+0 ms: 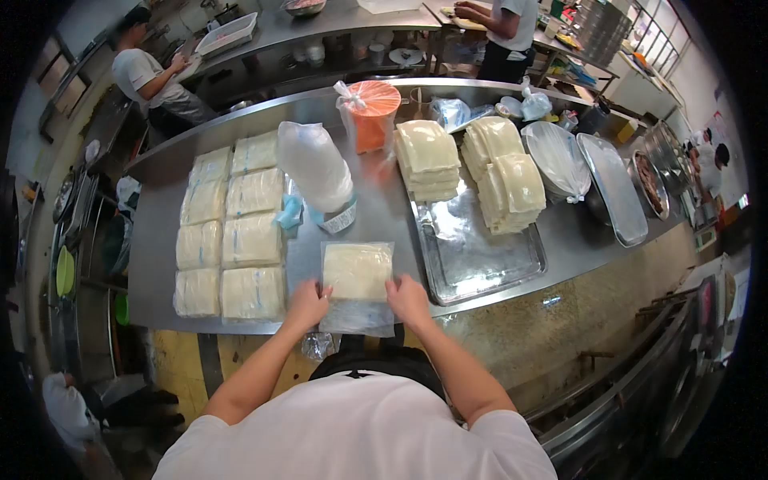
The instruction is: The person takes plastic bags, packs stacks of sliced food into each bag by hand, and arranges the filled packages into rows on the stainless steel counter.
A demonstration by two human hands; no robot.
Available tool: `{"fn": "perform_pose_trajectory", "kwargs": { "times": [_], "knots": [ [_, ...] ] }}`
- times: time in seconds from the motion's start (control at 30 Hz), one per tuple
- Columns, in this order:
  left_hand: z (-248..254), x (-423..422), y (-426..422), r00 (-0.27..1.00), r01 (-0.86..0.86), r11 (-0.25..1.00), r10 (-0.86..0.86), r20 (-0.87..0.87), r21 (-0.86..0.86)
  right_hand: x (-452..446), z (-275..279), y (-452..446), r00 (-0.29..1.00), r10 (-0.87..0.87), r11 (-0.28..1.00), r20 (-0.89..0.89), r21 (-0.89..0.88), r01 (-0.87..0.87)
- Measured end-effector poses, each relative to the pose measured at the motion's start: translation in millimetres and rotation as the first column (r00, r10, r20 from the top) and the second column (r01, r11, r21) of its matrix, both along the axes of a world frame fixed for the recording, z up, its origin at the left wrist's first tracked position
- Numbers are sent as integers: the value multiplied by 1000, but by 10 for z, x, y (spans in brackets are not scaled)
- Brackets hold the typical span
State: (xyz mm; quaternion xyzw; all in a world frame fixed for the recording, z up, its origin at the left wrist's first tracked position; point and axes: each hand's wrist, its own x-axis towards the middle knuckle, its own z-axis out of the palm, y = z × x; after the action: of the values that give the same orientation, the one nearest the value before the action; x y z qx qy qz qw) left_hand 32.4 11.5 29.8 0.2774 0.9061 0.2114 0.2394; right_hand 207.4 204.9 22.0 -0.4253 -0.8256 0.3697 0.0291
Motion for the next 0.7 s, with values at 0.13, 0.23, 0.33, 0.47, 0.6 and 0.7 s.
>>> {"fn": "perform_pose_trajectory", "kwargs": {
  "times": [0.13, 0.23, 0.33, 0.47, 0.6, 0.7],
  "knots": [
    [-109, 212, -169, 951, 17, 977, 49, 306, -210, 315, -206, -140, 990, -50, 635, 129, -761, 131],
    [-247, 302, -299, 623, -323, 928, 357, 696, -186, 367, -278, -129, 993, -87, 382, 84, -917, 112],
    [-329, 507, -287, 499, -527, 829, 125, 858, 186, 401, -228, 3, 939, -342, 51, -31, -999, -15],
    [-218, 739, -86, 696, -365, 700, -233, 679, 614, 154, -153, 201, 754, -657, -155, 14, -981, -117],
    [63, 793, 360, 844, 536, 807, -510, -165, 246, 45, -150, 206, 860, -482, 356, -166, -934, 19],
    [-125, 605, 460, 733, 617, 787, -570, -371, 13, 2, -207, 174, 956, -79, 943, -281, -331, -19]
  ]
}}
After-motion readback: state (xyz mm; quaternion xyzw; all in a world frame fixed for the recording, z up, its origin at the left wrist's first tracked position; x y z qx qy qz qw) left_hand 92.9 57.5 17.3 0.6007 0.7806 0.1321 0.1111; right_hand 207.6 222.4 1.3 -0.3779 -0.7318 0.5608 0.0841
